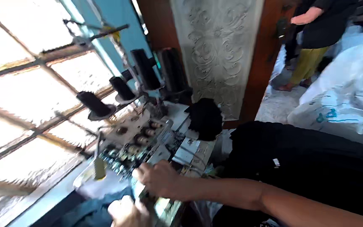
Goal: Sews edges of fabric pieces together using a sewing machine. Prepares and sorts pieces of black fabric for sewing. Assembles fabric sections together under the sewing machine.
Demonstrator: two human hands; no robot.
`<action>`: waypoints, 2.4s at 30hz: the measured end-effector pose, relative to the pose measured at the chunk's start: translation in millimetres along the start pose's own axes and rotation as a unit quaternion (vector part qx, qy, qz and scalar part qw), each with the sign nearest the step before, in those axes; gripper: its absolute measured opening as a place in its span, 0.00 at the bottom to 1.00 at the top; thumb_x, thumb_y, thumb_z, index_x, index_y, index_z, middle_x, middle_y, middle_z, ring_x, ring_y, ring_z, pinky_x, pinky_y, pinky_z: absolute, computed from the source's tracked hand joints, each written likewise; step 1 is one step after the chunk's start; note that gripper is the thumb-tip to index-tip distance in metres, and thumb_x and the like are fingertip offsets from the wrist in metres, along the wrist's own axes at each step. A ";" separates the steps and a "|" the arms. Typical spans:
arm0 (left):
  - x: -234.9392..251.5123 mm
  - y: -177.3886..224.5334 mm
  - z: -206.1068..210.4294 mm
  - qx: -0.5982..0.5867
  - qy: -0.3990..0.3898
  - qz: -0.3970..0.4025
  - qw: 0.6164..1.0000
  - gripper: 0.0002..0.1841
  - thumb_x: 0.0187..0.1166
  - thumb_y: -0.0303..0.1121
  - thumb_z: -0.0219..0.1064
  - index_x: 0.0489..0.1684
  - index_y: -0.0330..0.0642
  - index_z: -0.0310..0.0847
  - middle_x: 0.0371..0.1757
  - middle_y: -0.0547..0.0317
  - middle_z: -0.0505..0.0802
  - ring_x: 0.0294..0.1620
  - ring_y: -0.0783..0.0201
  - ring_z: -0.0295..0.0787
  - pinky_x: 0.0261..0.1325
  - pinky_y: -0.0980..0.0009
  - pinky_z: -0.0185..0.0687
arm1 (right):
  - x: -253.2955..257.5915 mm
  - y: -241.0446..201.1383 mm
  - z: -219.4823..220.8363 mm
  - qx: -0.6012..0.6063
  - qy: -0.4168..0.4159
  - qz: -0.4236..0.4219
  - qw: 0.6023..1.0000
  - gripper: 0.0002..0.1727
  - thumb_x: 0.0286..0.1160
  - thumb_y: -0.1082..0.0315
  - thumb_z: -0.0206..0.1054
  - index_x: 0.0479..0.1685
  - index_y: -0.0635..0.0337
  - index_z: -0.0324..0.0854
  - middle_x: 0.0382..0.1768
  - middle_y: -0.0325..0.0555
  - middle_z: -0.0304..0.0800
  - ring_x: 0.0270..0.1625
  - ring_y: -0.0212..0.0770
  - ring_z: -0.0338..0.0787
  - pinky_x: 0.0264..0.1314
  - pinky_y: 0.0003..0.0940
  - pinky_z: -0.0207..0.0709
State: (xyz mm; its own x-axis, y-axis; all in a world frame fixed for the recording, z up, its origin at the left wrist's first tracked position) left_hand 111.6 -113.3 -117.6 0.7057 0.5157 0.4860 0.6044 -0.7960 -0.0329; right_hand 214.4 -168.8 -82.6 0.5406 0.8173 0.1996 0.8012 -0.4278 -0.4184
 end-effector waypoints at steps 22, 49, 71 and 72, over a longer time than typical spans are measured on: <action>-0.7 8.1 8.4 -0.043 0.037 -0.051 0.997 0.10 0.74 0.25 0.65 0.44 0.26 0.87 0.42 0.36 0.90 0.32 0.41 0.91 0.29 0.50 0.82 | 7.9 -3.9 20.8 -0.103 0.089 -0.111 0.984 0.07 0.74 0.73 0.70 0.47 0.65 0.86 0.35 0.56 0.85 0.24 0.52 0.87 0.23 0.44 0.77; -64.9 0.5 -36.1 -0.415 -0.040 0.046 0.908 0.08 0.79 0.33 0.66 0.40 0.40 0.92 0.40 0.62 0.95 0.50 0.73 0.91 0.83 0.56 0.66 | -45.7 10.3 15.6 0.163 0.006 -0.381 0.910 0.13 0.70 0.66 0.62 0.37 0.50 0.94 0.64 0.46 0.91 0.79 0.57 0.78 0.83 0.59 0.63; -35.6 -37.9 -37.1 -0.534 0.112 -0.010 0.838 0.08 0.73 0.22 0.71 0.43 0.46 0.91 0.41 0.77 0.91 0.45 0.83 0.85 0.51 0.83 0.83 | -22.7 13.6 12.6 0.232 0.134 -0.325 0.907 0.06 0.70 0.70 0.72 0.39 0.58 0.93 0.29 0.45 0.92 0.37 0.45 0.88 0.76 0.55 0.66; -37.1 -31.6 -36.1 -0.498 0.113 0.005 0.860 0.06 0.74 0.23 0.70 0.41 0.41 0.91 0.38 0.73 0.89 0.43 0.82 0.81 0.51 0.84 0.77 | -22.1 14.0 13.5 0.200 0.167 -0.324 0.909 0.07 0.69 0.71 0.71 0.39 0.58 0.93 0.28 0.45 0.92 0.35 0.47 0.89 0.78 0.58 0.64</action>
State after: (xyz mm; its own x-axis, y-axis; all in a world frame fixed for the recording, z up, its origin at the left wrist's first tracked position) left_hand 53.0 -118.7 -103.1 0.5506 0.5226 0.6510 -0.0975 -0.7342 0.6719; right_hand 210.2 -187.7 -104.8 0.0884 0.6565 0.7492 0.8581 0.3317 -0.3919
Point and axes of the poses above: each hand's wrist, its own x-axis towards the middle knuckle, its own z-axis out of the palm, y = z × x, the point moved 6 cm from there along x, towards the middle knuckle
